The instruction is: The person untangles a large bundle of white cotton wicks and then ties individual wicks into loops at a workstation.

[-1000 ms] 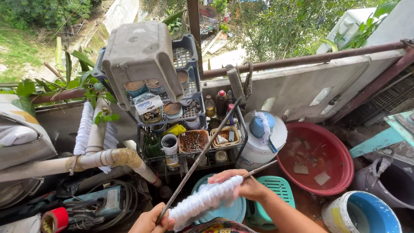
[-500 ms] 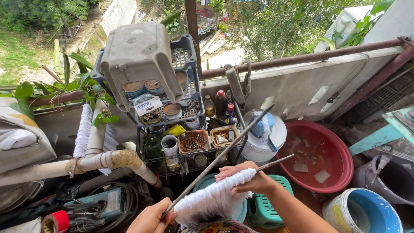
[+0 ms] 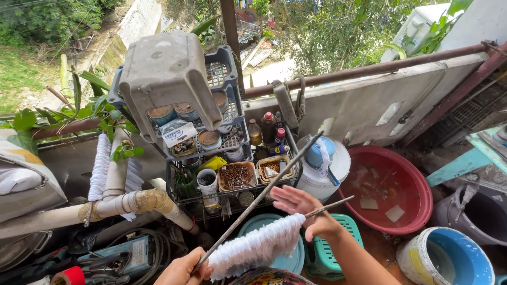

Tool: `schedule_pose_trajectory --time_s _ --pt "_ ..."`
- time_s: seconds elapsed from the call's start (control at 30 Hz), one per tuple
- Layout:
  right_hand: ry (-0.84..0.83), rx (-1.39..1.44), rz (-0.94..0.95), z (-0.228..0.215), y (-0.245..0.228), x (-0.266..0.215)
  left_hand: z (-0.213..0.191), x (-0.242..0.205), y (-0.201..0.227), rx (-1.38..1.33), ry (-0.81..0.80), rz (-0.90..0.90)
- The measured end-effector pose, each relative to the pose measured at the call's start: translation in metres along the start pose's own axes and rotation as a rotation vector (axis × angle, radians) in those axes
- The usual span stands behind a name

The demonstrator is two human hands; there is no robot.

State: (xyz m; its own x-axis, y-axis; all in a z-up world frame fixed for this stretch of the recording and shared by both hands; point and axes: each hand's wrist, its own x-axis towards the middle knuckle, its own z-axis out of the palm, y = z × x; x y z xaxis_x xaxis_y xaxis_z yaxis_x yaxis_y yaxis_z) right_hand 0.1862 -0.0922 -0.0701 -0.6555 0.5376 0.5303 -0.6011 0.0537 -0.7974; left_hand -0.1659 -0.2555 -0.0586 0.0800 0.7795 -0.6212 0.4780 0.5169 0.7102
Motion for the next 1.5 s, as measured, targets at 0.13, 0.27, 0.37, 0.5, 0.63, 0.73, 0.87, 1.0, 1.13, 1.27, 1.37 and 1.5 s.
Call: schedule_pose_trajectory --time_s 0.13,0.27,0.37,0.5,0.63,0.73,0.87,1.0,1.13,1.27,1.37,1.5 --pt "-0.033 -0.137 0.123 0.01 -0.016 0.004 0.007 0.006 -0.001 -0.018 -0.02 0.06" --pt "0.024 -0.416 0.437 0.008 -0.012 0.004 0.011 0.003 0.018 0.157 0.027 0.054" --pt "0.006 -0.328 0.363 -0.001 0.004 -0.006 0.014 0.014 0.0 0.103 0.043 0.095" --pt "0.263 -0.12 0.401 -0.026 0.063 -0.044 0.015 0.021 -0.007 -0.202 0.138 0.152" --pt "0.324 -0.243 0.502 -0.036 0.09 -0.06 0.0 0.02 -0.022 -0.325 0.163 0.166" --pt "0.299 -0.508 0.763 -0.041 0.091 -0.054 -0.019 0.009 -0.007 -0.269 0.179 0.212" --pt "0.192 -1.044 0.773 -0.072 0.107 -0.08 -0.038 -0.014 0.017 -0.092 0.327 0.414" --pt "0.711 -1.199 -0.185 -0.036 0.058 -0.039 -0.053 -0.04 0.067 -0.066 0.384 0.425" --pt "0.626 -1.306 -0.54 -0.004 0.054 0.021 -0.061 -0.042 0.085 -0.103 0.398 0.402" --pt "0.382 -1.433 -0.623 0.012 0.072 0.058 -0.067 -0.051 0.106 -0.017 0.415 0.434" --pt "0.346 -1.476 -0.559 0.012 0.072 0.051 -0.077 -0.048 0.112 -0.102 0.395 0.472" --pt "0.574 -1.372 -0.556 0.009 0.071 0.021 -0.08 -0.048 0.114 -0.229 0.363 0.457"
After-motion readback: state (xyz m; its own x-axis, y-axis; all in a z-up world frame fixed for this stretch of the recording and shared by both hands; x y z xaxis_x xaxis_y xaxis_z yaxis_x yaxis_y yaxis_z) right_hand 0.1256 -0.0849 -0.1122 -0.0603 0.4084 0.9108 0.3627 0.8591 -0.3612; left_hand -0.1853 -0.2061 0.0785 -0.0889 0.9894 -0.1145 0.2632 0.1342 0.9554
